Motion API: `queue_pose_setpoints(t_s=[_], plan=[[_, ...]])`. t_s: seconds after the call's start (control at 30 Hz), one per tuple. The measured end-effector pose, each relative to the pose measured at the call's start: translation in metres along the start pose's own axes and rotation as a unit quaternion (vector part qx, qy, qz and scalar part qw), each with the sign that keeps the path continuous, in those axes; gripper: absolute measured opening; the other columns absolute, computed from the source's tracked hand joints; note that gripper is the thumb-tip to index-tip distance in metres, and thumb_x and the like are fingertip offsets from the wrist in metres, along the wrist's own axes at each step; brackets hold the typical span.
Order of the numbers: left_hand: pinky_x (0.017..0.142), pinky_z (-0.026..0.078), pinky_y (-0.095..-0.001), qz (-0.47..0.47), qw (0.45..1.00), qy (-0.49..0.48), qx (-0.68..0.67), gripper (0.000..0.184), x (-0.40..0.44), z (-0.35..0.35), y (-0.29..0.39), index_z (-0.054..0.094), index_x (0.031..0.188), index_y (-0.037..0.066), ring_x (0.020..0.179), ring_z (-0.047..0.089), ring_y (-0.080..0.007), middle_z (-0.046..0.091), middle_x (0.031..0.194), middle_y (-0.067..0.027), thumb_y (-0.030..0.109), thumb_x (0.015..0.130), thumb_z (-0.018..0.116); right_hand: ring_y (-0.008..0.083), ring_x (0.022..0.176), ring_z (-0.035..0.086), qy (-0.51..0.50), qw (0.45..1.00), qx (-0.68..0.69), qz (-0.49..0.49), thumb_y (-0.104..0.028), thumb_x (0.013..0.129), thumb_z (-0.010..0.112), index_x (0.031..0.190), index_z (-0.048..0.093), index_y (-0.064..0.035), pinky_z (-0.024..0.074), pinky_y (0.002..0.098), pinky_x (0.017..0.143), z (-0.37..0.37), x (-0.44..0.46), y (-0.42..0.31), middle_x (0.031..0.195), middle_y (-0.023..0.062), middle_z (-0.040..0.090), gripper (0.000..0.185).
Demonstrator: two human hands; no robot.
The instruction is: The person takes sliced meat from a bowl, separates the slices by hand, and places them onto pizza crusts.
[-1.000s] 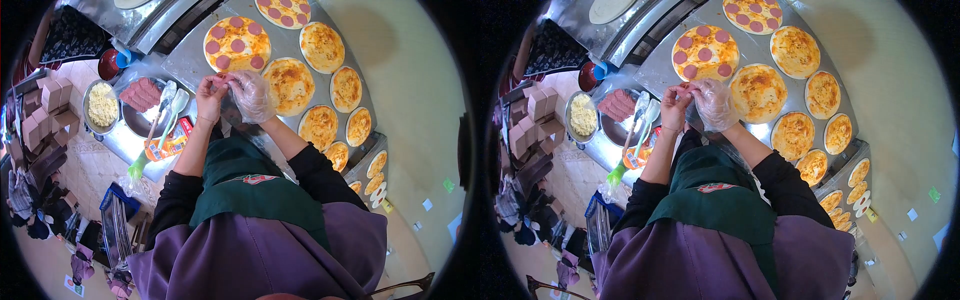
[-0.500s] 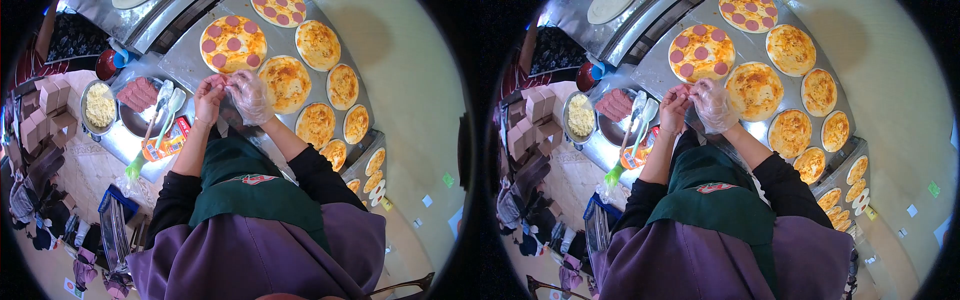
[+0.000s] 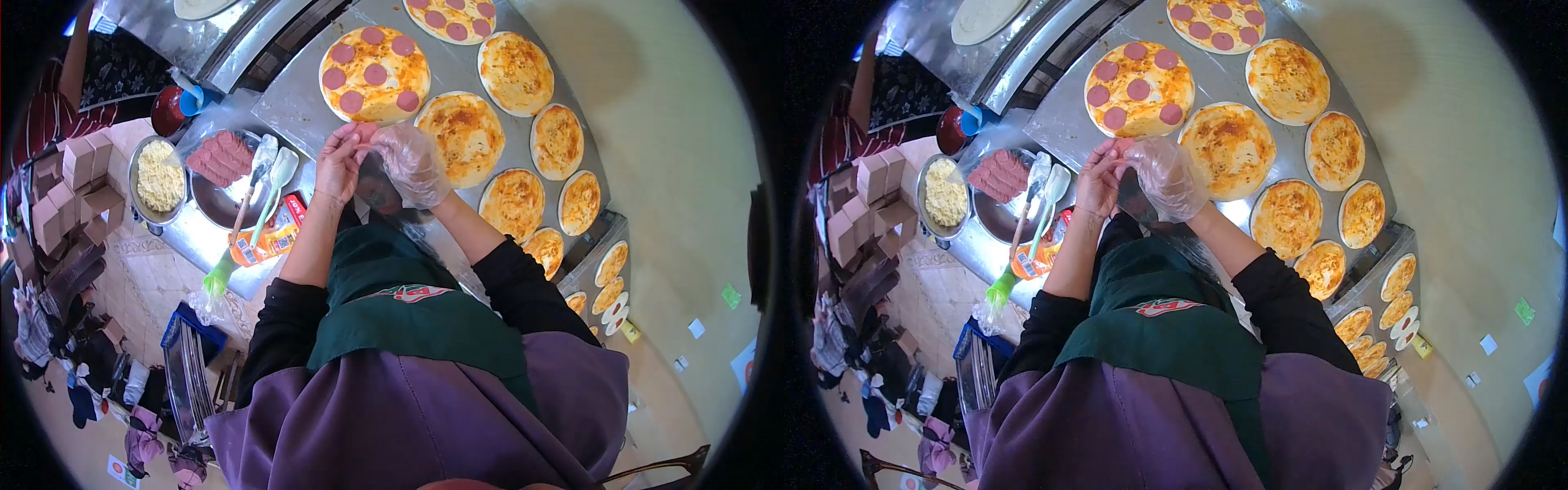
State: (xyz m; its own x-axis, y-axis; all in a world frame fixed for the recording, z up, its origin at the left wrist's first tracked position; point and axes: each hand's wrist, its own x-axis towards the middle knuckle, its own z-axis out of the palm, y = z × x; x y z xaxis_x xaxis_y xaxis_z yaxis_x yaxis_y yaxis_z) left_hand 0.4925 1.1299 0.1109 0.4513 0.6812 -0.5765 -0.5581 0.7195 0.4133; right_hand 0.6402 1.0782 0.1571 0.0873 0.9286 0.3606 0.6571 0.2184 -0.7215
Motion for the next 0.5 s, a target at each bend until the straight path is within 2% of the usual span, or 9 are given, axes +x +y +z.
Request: queue_pose_setpoints(t_s=[0.03,0.1,0.13,0.2,0.27,0.33,0.37,0.43,0.5], plan=[[0.088,0.052,-0.0326,0.007,1.000,-0.002,0.008,0.024,0.002,0.000,0.000,0.054,0.111,-0.001,0.100,0.061,-0.0222,0.061,0.106,-0.0125,-0.004,0.088,0.052,0.0267,0.074,0.062,0.000,1.000,-0.001,0.001,0.000,0.079,0.061,0.089,0.058,-0.0062,0.0500,0.0360,0.067,0.003,-0.002,0.003,0.081,0.0092,0.062,0.012],[0.090,0.052,-0.0338,0.006,1.000,0.005,0.002,0.027,0.005,-0.001,-0.001,0.053,0.113,-0.001,0.102,0.061,-0.0232,0.060,0.107,-0.0131,-0.007,0.087,0.051,0.0213,0.072,0.061,0.046,0.964,0.190,0.178,0.003,0.082,0.059,0.090,0.058,-0.0037,0.0498,0.0311,0.068,0.009,0.000,0.005,0.079,0.0088,0.061,0.010],[0.092,0.051,-0.0351,0.007,1.000,0.014,-0.003,0.030,0.007,-0.002,-0.001,0.053,0.115,-0.002,0.103,0.060,-0.0241,0.060,0.108,-0.0137,-0.010,0.086,0.051,0.0213,0.072,0.061,0.047,0.964,0.190,0.178,0.003,0.082,0.059,0.090,0.058,-0.0037,0.0498,0.0311,0.068,0.007,0.005,0.008,0.079,0.0088,0.061,0.010],[0.093,0.051,-0.0364,0.011,1.000,0.017,0.002,0.032,0.006,0.002,0.001,0.052,0.117,-0.001,0.103,0.060,-0.0243,0.060,0.108,-0.0133,-0.010,0.086,0.050,0.0166,0.071,0.060,0.136,0.952,0.186,0.201,0.004,0.083,0.057,0.089,0.058,-0.0013,0.0490,0.0269,0.068,0.000,0.020,0.019,0.077,0.0077,0.061,0.009],[0.094,0.050,-0.0377,0.015,1.000,0.022,0.008,0.033,0.005,0.004,0.003,0.051,0.119,-0.001,0.104,0.060,-0.0245,0.059,0.109,-0.0128,-0.010,0.087,0.050,0.0156,0.070,0.061,0.159,0.951,0.158,0.212,0.002,0.082,0.060,0.090,0.060,-0.0013,0.0496,0.0277,0.069,0.008,0.022,0.065,0.077,0.0077,0.063,0.009],[0.097,0.049,-0.0372,0.020,1.000,0.008,0.005,0.041,0.004,0.005,0.004,0.046,0.126,0.001,0.110,0.057,-0.0256,0.053,0.121,-0.0170,-0.010,0.086,0.050,0.0202,0.073,0.064,0.098,0.951,0.013,0.293,-0.003,0.082,0.060,0.093,0.061,-0.0025,0.0505,0.0300,0.070,-0.001,0.035,0.083,0.077,0.0100,0.065,0.011],[0.097,0.049,-0.0372,0.020,1.000,0.008,0.007,0.041,0.004,0.005,0.005,0.046,0.126,0.001,0.110,0.057,-0.0256,0.053,0.121,-0.0170,-0.010,0.086,0.050,0.0202,0.073,0.064,0.098,0.951,0.014,0.293,-0.003,0.082,0.060,0.093,0.061,-0.0025,0.0505,0.0300,0.070,-0.004,0.043,0.091,0.077,0.0100,0.065,0.011],[0.098,0.047,-0.0388,0.020,1.000,0.015,0.018,0.042,0.002,0.007,0.007,0.045,0.127,0.000,0.111,0.056,-0.0264,0.053,0.121,-0.0169,-0.010,0.086,0.049,0.0275,0.076,0.065,0.051,0.958,-0.076,0.272,-0.010,0.082,0.061,0.094,0.062,-0.0047,0.0512,0.0352,0.073,-0.008,0.054,0.102,0.077,0.0125,0.066,0.014],[0.098,0.047,-0.0389,0.014,1.000,0.013,0.021,0.041,0.003,0.005,0.009,0.045,0.126,0.000,0.111,0.056,-0.0265,0.053,0.121,-0.0169,-0.010,0.086,0.050,0.0304,0.079,0.064,0.027,0.954,-0.111,0.278,-0.013,0.082,0.061,0.095,0.062,-0.0055,0.0510,0.0372,0.074,-0.013,0.062,0.107,0.080,0.0140,0.066,0.015]])
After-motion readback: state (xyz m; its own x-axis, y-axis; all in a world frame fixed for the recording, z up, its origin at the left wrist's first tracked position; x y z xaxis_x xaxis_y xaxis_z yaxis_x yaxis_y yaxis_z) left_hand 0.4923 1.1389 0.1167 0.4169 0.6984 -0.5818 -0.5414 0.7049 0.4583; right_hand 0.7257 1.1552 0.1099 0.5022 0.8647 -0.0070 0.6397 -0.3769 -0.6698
